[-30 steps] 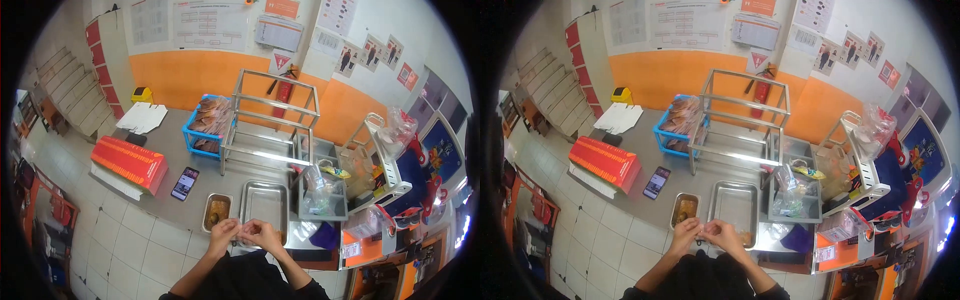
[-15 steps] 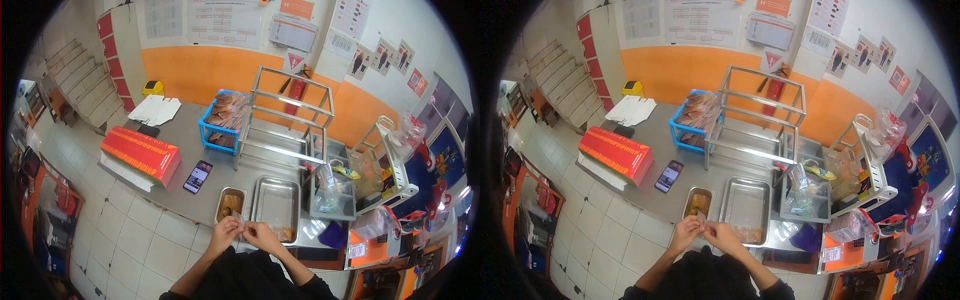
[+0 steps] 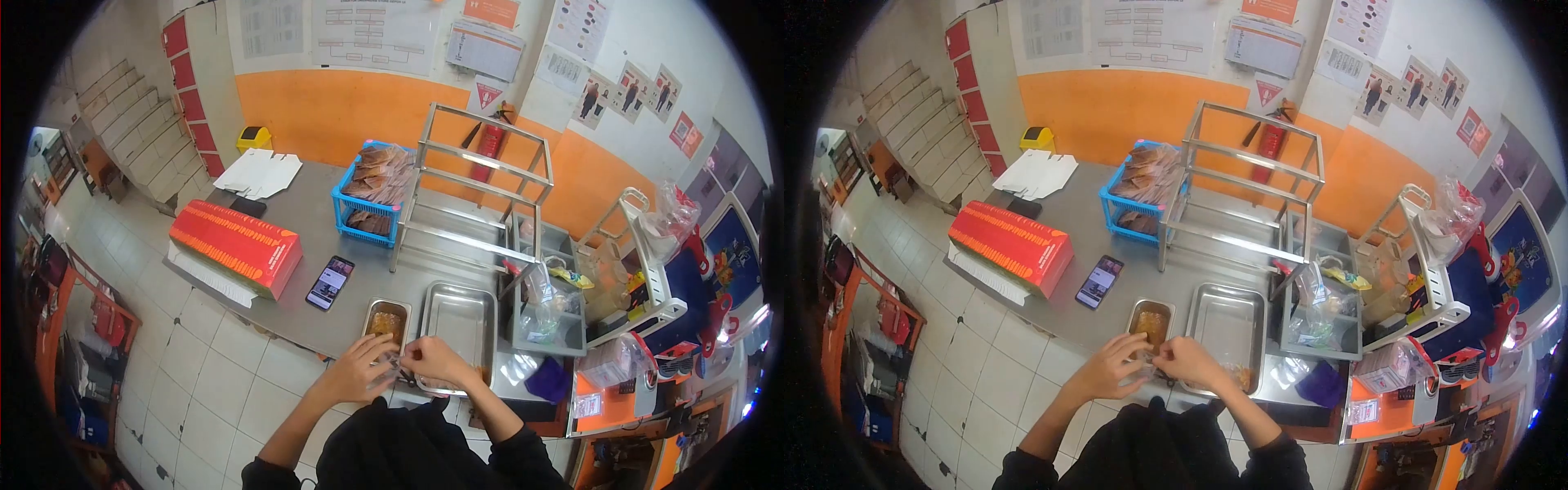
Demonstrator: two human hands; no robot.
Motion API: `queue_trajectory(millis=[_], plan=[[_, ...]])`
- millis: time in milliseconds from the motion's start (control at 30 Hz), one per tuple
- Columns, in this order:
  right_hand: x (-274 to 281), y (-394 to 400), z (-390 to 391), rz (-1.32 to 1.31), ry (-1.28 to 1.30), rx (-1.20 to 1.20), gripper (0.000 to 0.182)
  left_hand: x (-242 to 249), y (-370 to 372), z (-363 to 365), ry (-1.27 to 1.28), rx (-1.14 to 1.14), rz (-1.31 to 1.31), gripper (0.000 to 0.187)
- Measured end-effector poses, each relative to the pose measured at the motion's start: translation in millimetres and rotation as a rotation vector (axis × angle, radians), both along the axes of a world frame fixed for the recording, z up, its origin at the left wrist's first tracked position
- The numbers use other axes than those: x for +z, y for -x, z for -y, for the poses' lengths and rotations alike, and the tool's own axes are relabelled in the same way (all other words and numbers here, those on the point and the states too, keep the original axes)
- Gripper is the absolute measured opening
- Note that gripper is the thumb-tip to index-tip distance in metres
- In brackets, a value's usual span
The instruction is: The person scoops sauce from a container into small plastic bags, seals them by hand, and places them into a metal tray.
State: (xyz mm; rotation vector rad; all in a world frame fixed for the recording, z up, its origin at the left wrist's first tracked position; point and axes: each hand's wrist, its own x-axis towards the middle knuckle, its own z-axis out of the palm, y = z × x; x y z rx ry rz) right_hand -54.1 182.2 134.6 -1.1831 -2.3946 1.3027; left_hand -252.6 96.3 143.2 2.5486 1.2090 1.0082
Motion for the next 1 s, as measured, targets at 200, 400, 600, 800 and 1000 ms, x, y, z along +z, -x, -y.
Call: queue_trajectory(millis=[200, 400, 600, 800, 1000], plan=[[-50, -18, 34, -0.169, -0.100, -0.160, 0.055, -24, 44, 28, 0.175, 0.385, 0.156, 0.015], [-120, 2, 55, -0.405, 0.084, -0.389, 0.026, -46, 51, 48, 0.299, 0.592, 0.429, 0.025], [-71, 24, 4, -0.434, -0.419, -0.320, 0.010, -66, 45, 53, 0.419, 0.579, 0.463, 0.030], [-95, 24, -16, -0.330, -0.553, 0.197, 0.012, -73, 38, 58, 0.475, 0.664, 0.343, 0.029], [-110, 17, 1, -0.420, -0.351, 0.227, 0.014, -88, 31, 64, 0.496, 0.642, 0.185, 0.033]])
